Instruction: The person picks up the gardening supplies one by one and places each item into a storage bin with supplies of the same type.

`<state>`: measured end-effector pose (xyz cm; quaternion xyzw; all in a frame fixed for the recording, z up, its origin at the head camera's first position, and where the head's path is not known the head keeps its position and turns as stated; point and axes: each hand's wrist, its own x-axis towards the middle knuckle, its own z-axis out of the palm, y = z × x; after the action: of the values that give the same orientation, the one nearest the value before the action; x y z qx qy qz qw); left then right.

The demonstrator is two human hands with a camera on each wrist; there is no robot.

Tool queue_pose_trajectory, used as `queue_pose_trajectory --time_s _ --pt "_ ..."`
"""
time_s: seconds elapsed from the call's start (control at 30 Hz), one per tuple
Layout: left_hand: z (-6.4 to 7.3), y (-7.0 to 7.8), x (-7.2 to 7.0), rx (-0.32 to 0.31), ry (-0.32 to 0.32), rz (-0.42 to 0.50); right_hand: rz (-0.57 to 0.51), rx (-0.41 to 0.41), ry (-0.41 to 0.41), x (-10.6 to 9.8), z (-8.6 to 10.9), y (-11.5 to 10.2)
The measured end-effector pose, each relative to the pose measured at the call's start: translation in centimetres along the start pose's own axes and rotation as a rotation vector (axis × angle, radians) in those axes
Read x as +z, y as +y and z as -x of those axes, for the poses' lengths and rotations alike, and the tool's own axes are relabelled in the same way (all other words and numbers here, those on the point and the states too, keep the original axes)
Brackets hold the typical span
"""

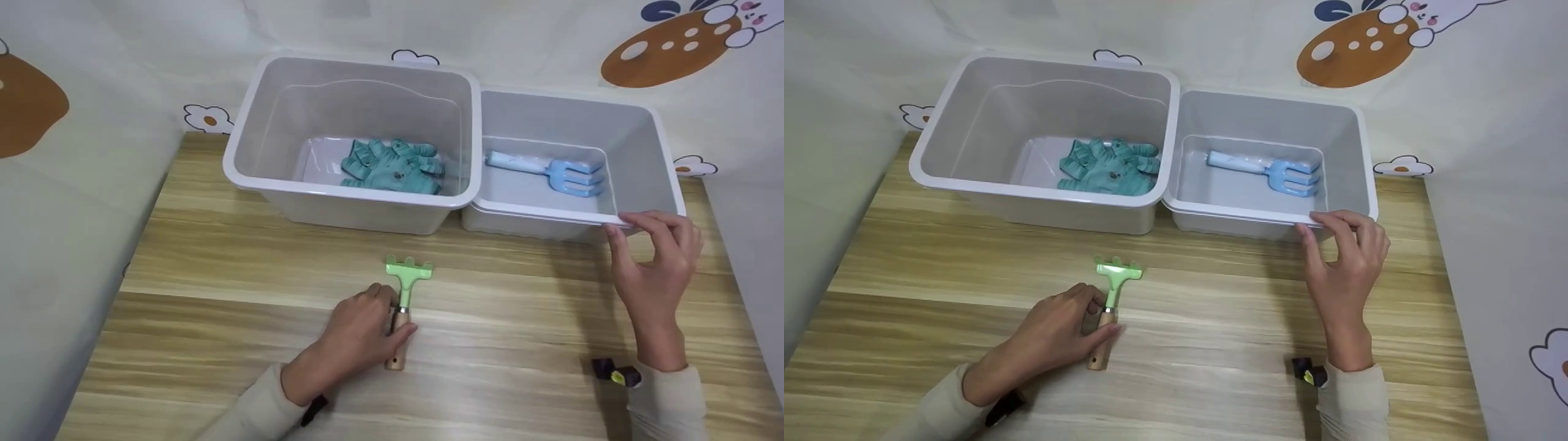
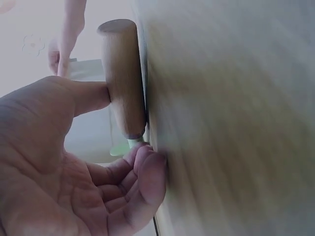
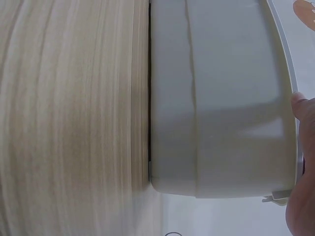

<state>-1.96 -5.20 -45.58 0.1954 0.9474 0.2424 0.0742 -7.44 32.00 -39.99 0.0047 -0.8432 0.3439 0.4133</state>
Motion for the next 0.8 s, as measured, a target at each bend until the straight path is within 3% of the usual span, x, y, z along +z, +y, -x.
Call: queue_pose_trajectory --time_s 0.43,0.8 --pt "0.2 -0.1 -0.2 0.039 0.085 -0.054 0.007 0.009 -0.017 0.2 0.1 0.3" --pt "-0.9 0.3 -0.4 0.032 0.040 -0.049 -0.017 -0.003 0.007 0.2 0.0 0.3"
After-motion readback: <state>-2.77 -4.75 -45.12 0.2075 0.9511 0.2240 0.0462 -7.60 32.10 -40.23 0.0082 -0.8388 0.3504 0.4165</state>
